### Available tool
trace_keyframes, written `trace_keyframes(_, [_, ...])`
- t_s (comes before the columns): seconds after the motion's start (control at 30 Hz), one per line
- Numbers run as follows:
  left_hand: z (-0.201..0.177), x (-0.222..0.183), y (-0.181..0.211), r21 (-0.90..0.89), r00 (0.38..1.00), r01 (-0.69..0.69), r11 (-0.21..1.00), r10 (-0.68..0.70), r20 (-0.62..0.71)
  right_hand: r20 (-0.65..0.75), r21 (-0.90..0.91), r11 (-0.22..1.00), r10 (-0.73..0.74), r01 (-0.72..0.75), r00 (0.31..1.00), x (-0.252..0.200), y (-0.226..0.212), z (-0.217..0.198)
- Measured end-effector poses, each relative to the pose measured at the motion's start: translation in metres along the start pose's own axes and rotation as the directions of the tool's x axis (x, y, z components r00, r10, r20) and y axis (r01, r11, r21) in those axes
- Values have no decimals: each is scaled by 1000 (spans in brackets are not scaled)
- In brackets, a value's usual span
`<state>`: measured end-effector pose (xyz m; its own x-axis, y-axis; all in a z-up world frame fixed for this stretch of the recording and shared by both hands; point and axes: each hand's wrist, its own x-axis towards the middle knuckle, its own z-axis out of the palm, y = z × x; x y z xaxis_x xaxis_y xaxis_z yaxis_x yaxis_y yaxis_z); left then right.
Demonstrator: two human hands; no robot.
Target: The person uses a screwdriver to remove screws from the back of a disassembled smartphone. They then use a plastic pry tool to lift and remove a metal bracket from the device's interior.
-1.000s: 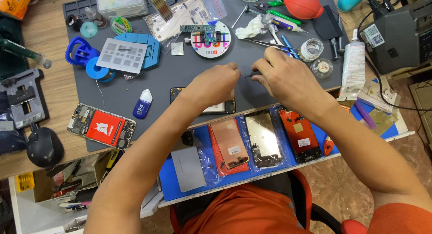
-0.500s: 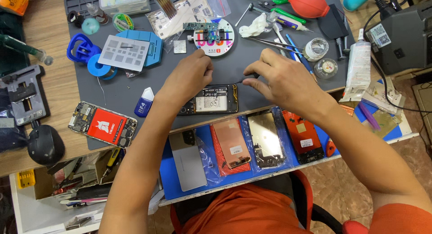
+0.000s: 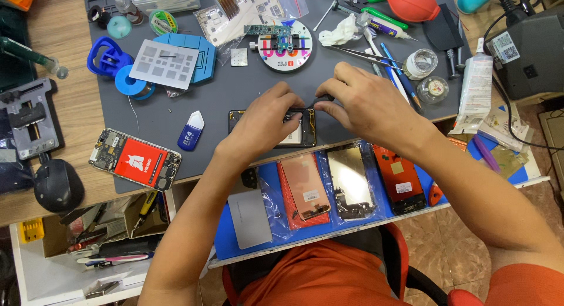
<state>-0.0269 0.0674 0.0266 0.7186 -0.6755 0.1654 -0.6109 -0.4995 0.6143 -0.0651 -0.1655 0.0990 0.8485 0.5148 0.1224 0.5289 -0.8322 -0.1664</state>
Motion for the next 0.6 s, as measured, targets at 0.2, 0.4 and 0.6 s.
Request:
trace_keyframes(0.2, [3,-2,-2,-8,1000,31,999,-31,2,17,-174,978,-117,119,993,4,-9,-9])
trace_keyframes(0.4, [12,-6,-6,-6,999,35,999,-35,-32,-24,-551,822,-189,145,982,21,-9,10])
trace_keyframes(0.6, [19,-5,-5,-80,996,31,996,-38,-86,117,-420,902,-57,101,991,30,-21,11])
